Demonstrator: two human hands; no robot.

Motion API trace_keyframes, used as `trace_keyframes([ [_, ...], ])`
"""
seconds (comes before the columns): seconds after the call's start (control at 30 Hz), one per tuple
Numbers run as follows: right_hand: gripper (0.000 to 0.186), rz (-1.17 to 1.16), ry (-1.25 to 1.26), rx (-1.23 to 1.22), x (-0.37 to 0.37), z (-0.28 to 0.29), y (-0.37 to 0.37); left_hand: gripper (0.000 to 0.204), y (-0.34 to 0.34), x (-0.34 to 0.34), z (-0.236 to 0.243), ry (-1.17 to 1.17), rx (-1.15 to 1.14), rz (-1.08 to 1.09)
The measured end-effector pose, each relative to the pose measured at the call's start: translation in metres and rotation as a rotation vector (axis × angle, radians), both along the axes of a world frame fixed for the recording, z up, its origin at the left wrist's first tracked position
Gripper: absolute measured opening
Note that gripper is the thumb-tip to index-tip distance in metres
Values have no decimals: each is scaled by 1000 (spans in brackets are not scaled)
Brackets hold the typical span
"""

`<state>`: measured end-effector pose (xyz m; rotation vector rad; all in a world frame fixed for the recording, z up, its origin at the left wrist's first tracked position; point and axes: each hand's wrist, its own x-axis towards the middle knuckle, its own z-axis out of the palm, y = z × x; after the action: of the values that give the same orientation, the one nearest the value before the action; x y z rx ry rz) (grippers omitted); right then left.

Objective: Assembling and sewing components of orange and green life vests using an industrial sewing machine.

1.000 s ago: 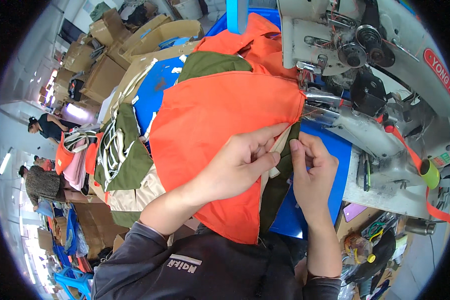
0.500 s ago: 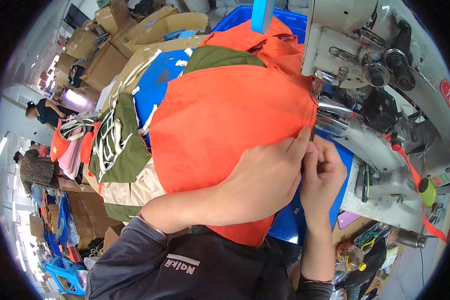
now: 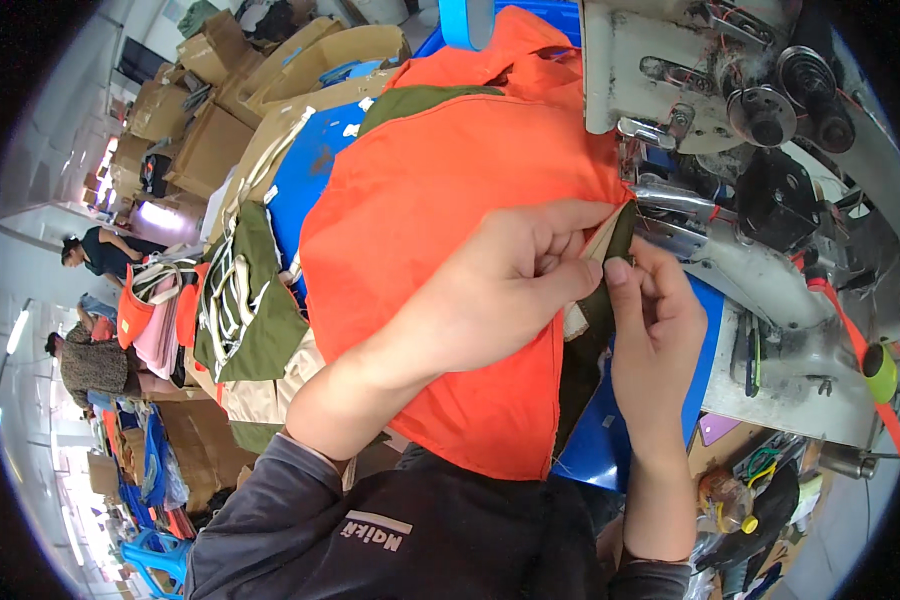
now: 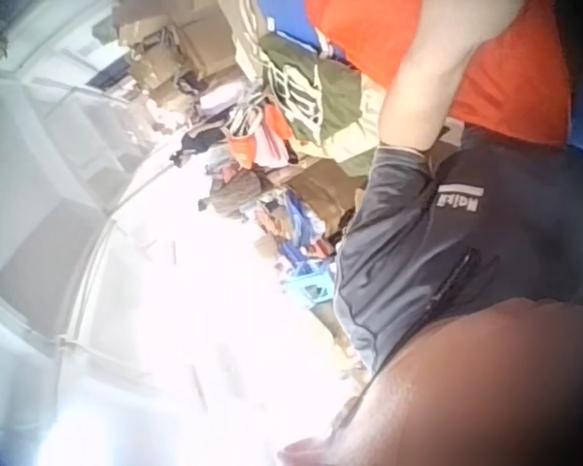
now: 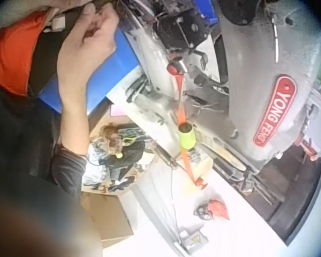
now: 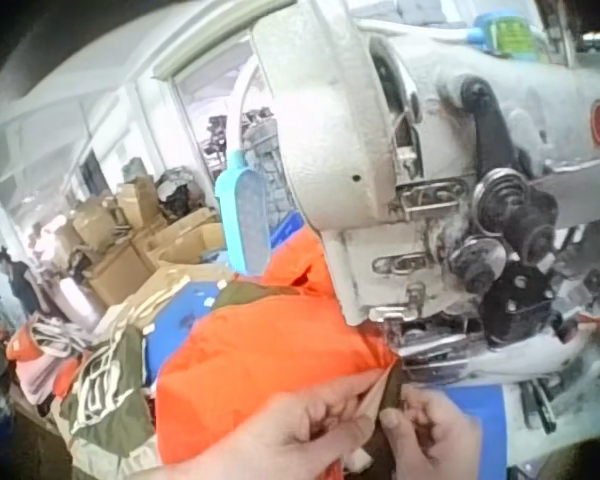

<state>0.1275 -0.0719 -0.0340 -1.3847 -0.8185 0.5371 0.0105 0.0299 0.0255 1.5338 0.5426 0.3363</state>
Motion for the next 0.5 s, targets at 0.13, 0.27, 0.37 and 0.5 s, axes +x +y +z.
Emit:
trace_keyframes([
  [0.13, 15, -21, 44, 20, -2, -4, -1, 35, -10, 3, 4, 71, 206, 100],
  [0.27, 13, -17, 13, 29, -2, -9, 0, 31, -26, 8, 2, 188, 571, 135],
  [0.37, 12, -69, 18, 61, -3, -10, 4, 28, -33, 13, -13, 42, 954, 241],
  [0.5, 12, -27, 20, 67, 6, -11, 9, 24, -25, 19, -12, 77, 941, 205],
])
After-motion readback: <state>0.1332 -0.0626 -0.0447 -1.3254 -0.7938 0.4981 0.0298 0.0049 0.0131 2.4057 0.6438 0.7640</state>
